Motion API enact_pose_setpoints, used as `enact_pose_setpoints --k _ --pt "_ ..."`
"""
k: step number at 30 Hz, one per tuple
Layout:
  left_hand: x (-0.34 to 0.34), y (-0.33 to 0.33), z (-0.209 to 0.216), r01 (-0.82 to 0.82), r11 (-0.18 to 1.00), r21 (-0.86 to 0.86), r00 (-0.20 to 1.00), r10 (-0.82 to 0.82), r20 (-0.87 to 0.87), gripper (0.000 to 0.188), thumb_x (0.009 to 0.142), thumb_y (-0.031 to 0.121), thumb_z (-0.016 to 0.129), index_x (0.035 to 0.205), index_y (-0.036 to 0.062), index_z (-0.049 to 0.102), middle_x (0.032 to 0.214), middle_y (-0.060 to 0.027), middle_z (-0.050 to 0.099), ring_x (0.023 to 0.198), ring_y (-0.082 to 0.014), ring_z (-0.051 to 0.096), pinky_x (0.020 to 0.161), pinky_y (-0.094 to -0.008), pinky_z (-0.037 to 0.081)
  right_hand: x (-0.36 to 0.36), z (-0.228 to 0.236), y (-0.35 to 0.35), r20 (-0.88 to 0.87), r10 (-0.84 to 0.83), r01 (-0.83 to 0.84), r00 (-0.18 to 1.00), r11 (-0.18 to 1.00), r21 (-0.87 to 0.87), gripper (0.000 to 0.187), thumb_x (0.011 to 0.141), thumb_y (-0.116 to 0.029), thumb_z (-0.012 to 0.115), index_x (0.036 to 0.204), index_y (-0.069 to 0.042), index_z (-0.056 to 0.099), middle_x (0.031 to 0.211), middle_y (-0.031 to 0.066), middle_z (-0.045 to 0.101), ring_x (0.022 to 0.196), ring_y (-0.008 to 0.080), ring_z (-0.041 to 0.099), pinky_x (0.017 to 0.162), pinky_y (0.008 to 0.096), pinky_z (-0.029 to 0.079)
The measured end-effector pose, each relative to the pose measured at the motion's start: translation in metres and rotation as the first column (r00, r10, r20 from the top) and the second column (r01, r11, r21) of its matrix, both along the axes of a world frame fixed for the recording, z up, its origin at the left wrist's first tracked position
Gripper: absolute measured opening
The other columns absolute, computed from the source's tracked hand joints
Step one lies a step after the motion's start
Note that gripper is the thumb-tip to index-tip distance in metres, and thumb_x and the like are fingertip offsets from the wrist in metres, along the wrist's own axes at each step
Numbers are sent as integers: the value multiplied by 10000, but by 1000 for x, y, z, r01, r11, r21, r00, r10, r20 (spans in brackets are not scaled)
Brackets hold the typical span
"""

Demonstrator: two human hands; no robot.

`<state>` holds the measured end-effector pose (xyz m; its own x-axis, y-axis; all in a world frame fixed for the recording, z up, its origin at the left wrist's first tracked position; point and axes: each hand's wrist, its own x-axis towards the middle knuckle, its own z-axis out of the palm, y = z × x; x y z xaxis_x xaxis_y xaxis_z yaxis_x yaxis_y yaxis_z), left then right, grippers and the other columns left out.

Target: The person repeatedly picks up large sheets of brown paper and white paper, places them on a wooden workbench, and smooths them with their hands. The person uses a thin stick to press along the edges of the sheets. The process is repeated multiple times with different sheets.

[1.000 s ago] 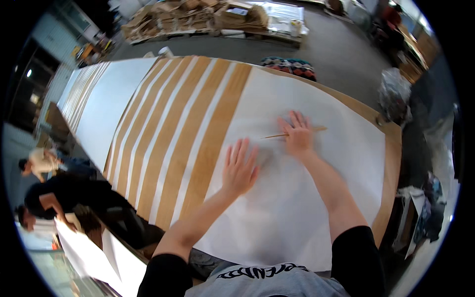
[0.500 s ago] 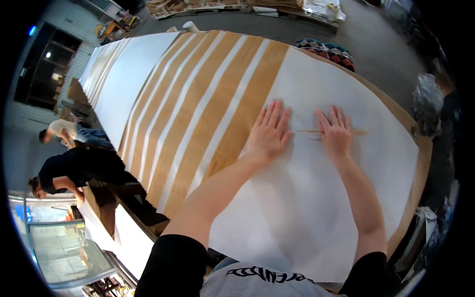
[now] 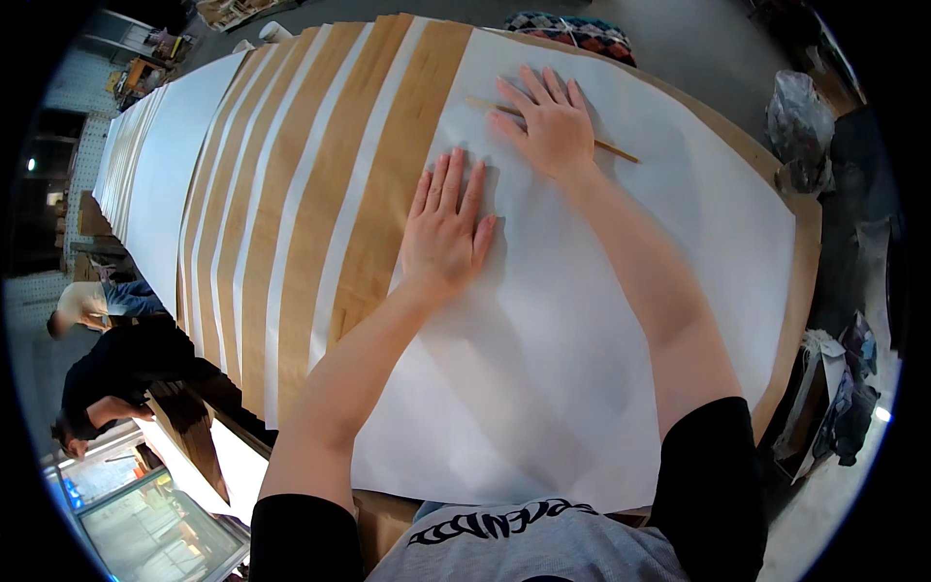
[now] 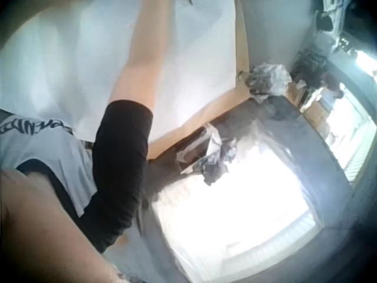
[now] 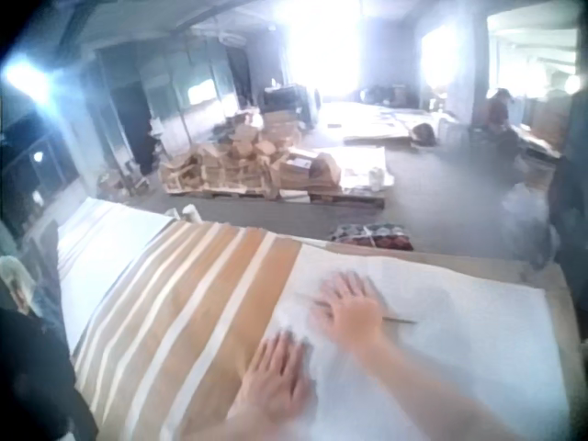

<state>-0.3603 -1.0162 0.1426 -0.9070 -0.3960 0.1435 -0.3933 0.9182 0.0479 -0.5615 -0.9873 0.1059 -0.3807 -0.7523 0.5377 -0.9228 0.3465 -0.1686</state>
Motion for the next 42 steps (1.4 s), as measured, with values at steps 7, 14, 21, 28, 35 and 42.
enact_pose_setpoints --k 7,14,21,28,35,42 --pt "-4 5 7 123 992 23 992 -123 -7 500 844 404 397 1285 173 357 1369 -129 231 1266 -283 211 1030 -411 155 -4 -19 -2 -37 -36 38 999 997 67 435 837 -452 388 1217 -247 439 1310 60 361 1218 274 305 1004 451 199" --pt "-9 -1 8 141 990 -4 988 -141 -60 510 834 417 416 1284 184 357 1367 -108 246 1261 -274 226 1032 -403 160 -27 -13 13 -20 30 -27 999 986 165 422 863 -416 353 1256 -265 384 1344 32 310 1243 239 266 1024 408 176" --pt "-5 0 3 125 992 -10 991 -125 -50 505 840 422 405 1287 194 347 1373 -93 234 1267 -257 215 1037 -392 152 -57 -5 77 -24 -153 154 988 951 269 452 879 -442 293 1301 -279 303 1381 20 236 1279 238 184 1048 389 109" --pt "3 -1 2 102 994 -24 994 -103 -41 510 837 413 415 1297 213 324 1377 -80 227 1269 -243 211 1040 -385 147 -10 -5 118 27 -248 222 968 906 360 467 886 -432 280 1322 -266 261 1387 53 214 1284 246 166 1050 387 108" --pt "-2 0 -5 129 991 -32 986 -132 -101 496 842 413 407 1292 219 329 1373 -76 234 1273 -234 199 1042 -382 148 -12 4 167 15 -322 293 947 881 371 473 884 -442 269 1322 -260 263 1388 57 211 1293 239 133 1051 385 94" --pt "7 -5 -12 102 991 -84 990 -109 -92 503 856 449 353 1304 227 306 1374 -78 227 1265 -232 215 1041 -376 149 -28 -23 246 138 -640 519 756 714 471 507 879 -462 243 1330 -233 243 1391 84 194 1290 270 131 1045 389 99"
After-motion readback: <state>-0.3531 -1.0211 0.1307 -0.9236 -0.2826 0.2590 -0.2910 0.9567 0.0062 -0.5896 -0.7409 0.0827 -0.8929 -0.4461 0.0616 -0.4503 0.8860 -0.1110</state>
